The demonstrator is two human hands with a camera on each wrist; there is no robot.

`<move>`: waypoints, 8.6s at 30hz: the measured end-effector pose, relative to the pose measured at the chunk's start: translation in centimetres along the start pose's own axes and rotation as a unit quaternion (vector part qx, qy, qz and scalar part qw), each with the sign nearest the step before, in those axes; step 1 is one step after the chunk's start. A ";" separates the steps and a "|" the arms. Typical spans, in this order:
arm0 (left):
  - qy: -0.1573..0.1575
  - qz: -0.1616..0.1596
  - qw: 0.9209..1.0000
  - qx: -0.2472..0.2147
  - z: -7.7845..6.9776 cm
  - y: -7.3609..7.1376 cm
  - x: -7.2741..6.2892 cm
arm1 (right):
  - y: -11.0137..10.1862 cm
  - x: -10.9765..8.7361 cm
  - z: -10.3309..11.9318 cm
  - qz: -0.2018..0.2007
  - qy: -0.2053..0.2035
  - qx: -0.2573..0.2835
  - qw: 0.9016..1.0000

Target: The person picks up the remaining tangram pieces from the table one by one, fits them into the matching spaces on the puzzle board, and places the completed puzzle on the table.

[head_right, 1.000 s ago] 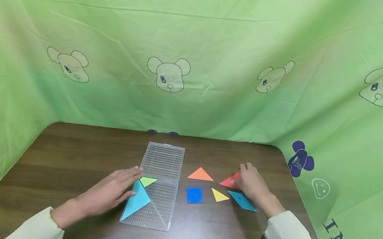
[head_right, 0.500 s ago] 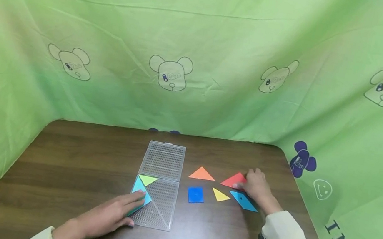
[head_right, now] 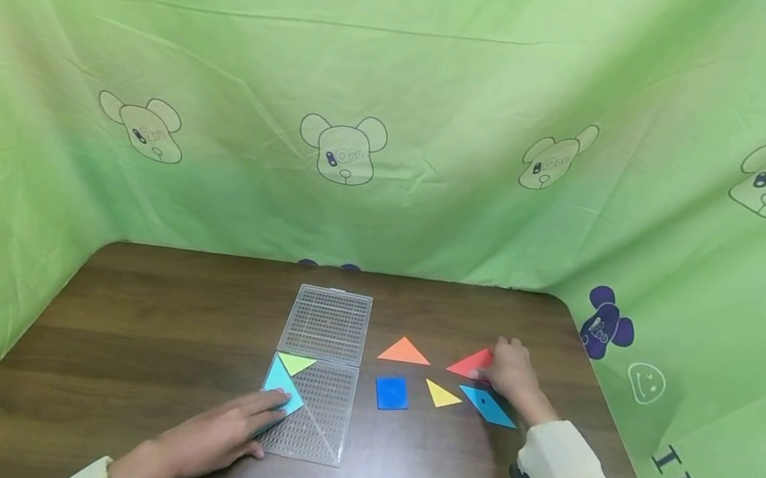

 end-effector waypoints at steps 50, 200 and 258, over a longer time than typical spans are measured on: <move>-0.042 0.069 0.995 -0.051 0.8 0.9 -0.3 | -3.2 1.3 -1.3 0.063 0.041 0.276 0.958; -0.045 0.098 0.992 -0.067 1.2 1.1 -0.3 | 9.7 -11.4 21.2 0.184 -0.116 0.277 0.936; 0.012 0.042 0.997 0.070 0.0 1.3 -0.2 | 11.1 -13.7 21.0 -0.068 -0.202 0.195 0.957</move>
Point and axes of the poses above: each hand's wrist, its own x-axis towards the middle knuckle, its own y-axis out of the palm, z = x × y, the point moved 4 cm from there along x, towards the middle knuckle, and after that the axes turned 9 degrees about y, right-handed, at the moved point
